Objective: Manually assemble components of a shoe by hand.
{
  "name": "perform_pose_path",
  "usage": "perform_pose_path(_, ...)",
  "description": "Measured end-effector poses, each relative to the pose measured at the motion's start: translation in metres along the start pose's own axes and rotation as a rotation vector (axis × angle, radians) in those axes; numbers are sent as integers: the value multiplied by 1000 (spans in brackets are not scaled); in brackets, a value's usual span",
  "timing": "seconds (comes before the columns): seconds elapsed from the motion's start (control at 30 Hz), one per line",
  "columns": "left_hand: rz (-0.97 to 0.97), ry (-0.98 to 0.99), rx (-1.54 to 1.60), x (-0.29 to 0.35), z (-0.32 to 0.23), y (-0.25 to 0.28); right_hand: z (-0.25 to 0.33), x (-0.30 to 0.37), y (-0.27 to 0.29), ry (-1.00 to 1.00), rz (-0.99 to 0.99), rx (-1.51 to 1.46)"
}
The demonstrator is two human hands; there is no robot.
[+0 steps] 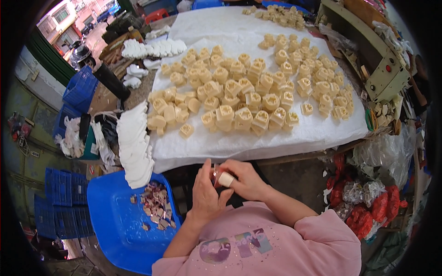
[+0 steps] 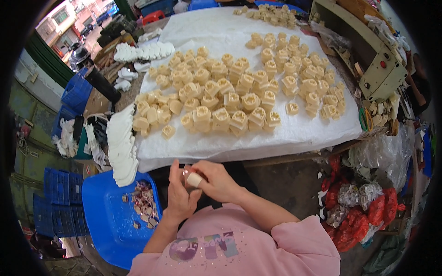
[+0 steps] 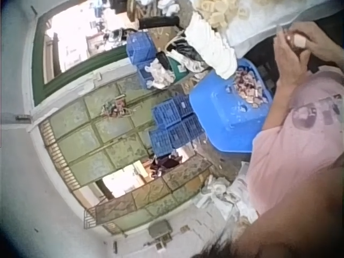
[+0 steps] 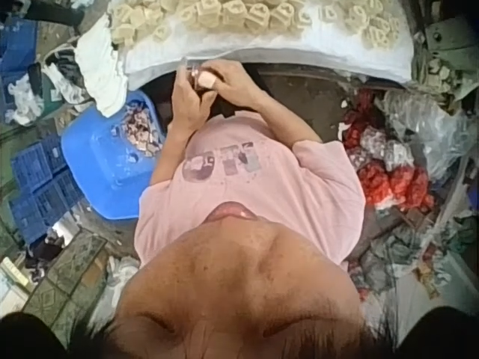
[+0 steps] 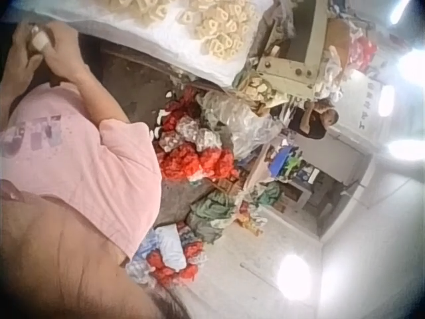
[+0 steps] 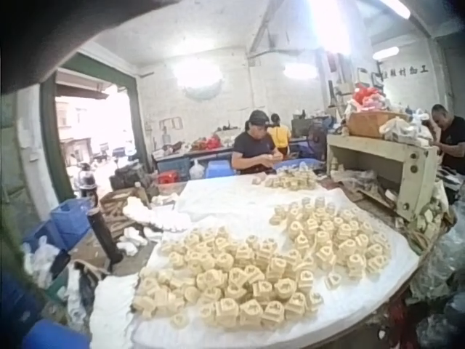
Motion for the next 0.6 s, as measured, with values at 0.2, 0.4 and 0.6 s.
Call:
perform_pose_path(0.2,30,241,469,-13,15,1,-7,2,21,103,-55,-82)
perform_pose_path(0.4,101,175,260,-26,-4,13,-47,-14,13,-123,188,-735)
perform_pose_path(0.6,101,140,234,-30,-2,14,-3,-25,27,116,137,23)
Point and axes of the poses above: each hand's wrist, its own x-axis away from the middle knuckle, its own y-axis out of the back of the hand, z = x × y, the point moved 9 cm from there along -x, towards the middle knuckle, and after that the axes turned 11 degrees about z, right-handed, at the moved point
